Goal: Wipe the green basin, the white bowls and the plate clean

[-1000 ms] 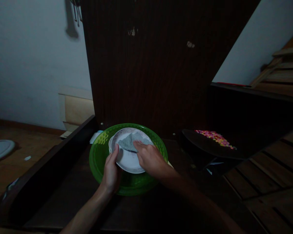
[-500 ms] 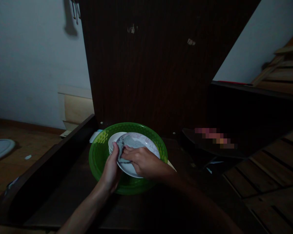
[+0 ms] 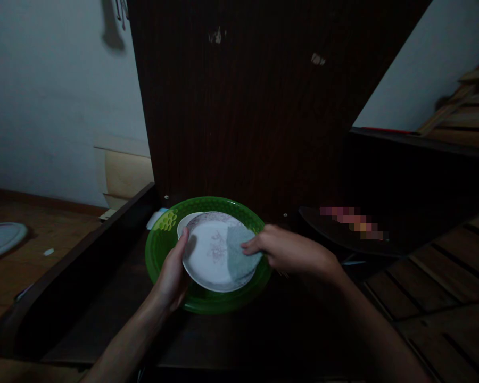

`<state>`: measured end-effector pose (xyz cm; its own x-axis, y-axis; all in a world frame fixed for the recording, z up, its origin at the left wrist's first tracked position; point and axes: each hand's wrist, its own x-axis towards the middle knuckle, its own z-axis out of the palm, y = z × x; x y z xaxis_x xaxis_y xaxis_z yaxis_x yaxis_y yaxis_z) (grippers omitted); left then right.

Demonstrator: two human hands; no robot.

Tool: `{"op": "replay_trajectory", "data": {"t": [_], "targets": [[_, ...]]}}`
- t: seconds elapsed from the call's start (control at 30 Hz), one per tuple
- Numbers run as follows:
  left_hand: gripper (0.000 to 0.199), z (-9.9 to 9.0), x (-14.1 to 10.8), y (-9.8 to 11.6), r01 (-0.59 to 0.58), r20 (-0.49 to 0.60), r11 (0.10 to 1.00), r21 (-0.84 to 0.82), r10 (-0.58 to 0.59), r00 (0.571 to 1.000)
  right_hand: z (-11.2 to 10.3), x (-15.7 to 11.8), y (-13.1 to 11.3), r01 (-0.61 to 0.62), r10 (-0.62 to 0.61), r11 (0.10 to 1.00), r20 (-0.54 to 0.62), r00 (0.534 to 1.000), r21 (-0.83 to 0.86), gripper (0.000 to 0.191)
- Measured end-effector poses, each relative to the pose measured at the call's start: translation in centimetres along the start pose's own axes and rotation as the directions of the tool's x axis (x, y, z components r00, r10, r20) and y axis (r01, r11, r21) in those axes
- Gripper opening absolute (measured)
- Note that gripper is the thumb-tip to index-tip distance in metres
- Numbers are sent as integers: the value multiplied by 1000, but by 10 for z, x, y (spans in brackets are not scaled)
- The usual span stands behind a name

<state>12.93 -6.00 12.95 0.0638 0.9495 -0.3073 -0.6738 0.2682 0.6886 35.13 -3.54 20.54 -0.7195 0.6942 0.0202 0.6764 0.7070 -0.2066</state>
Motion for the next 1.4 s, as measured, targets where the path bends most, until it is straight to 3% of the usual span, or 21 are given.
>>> {"op": "replay_trajectory", "data": {"t": [0.07, 0.13, 0.2, 0.3, 0.37, 0.5, 0.63, 0.7, 0.8, 0.9, 1.0, 1.03, 1.07, 1.1, 1.17, 1.23, 1.27, 1.3, 1.33, 1.37, 1.4], "targets": [[48, 2, 0, 0, 14, -12, 1000, -10, -14, 1000, -8, 7, -1, -27, 24, 1000, -167, 986, -14, 46], [47, 4, 0, 1, 30, -16, 999, -14, -30, 999, -10, 18, -6, -16, 11, 1000, -385, 923, -11, 53], [45, 6, -1, 1, 44, -17, 999, -15, -45, 999, -5, 29, -11, 63, -69, 998, -489, 869, -29, 60], [43, 7, -1, 3, 19, -26, 999, -32, -20, 999, 15, 42, -13, 245, -260, 965, -338, 904, -88, 60], [41, 7, -3, 6, -10, -43, 999, -30, 9, 999, 29, 45, -9, 275, -293, 954, -181, 939, -116, 51], [37, 8, -6, 8, 12, -122, 1000, 8, -11, 993, 46, 37, -1, 91, -104, 972, -46, 994, -217, 44], [32, 10, -5, 5, 28, -201, 1000, -8, -29, 979, 44, 22, -11, -11, 28, 956, 56, 998, -294, 42], [30, 10, -3, 3, 27, -225, 1000, -16, -30, 974, 37, 14, -23, -9, 46, 957, 121, 992, -291, 37], [25, 8, -1, -1, -1, -264, 1000, -14, -3, 964, 25, 4, -37, 84, -58, 988, 193, 980, -130, 32], [18, 7, -3, -3, -45, -309, 999, -4, 41, 950, 18, 1, -40, 158, -180, 972, 113, 977, 176, 34], [18, 7, -6, -2, -83, -288, 997, -12, 76, 955, 18, 0, -27, 114, -26, 874, -189, 982, 472, 32], [20, 8, -7, -1, -98, -288, 995, -12, 90, 953, 18, -1, -20, 101, 88, 825, -303, 949, 555, 30], [21, 8, -7, 0, -111, -299, 994, -9, 104, 949, 18, -2, -12, 100, 220, 771, -411, 884, 629, 28], [22, 7, -8, 2, -121, -314, 993, -4, 113, 943, 18, -4, -3, 121, 356, 713, -505, 786, 691, 24], [25, 4, -8, 5, -123, -318, 992, 8, 120, 940, 15, -8, 16, 193, 587, 614, -607, 536, 765, 16], [29, -1, -9, 6, -122, -281, 992, 12, 120, 952, 12, -13, 33, 175, 695, 621, -640, 328, 764, 12], [30, -3, -9, 7, -128, -258, 992, 12, 127, 958, 12, -16, 41, 100, 705, 661, -662, 253, 743, 12], [32, -5, -10, 7, -139, -242, 990, 10, 137, 961, 12, -18, 47, -14, 690, 710, -691, 217, 704, 14], [33, -6, -10, 7, -152, -239, 988, 8, 149, 959, 13, -19, 52, -143, 659, 751, -718, 222, 645, 17], [35, -6, -11, 7, -163, -244, 987, 5, 159, 957, 15, -20, 56, -256, 628, 778, -728, 276, 574, 20], [36, -6, -11, 6, -171, -252, 985, 4, 166, 953, 18, -19, 58, -332, 603, 796, -710, 365, 506, 22]]}}
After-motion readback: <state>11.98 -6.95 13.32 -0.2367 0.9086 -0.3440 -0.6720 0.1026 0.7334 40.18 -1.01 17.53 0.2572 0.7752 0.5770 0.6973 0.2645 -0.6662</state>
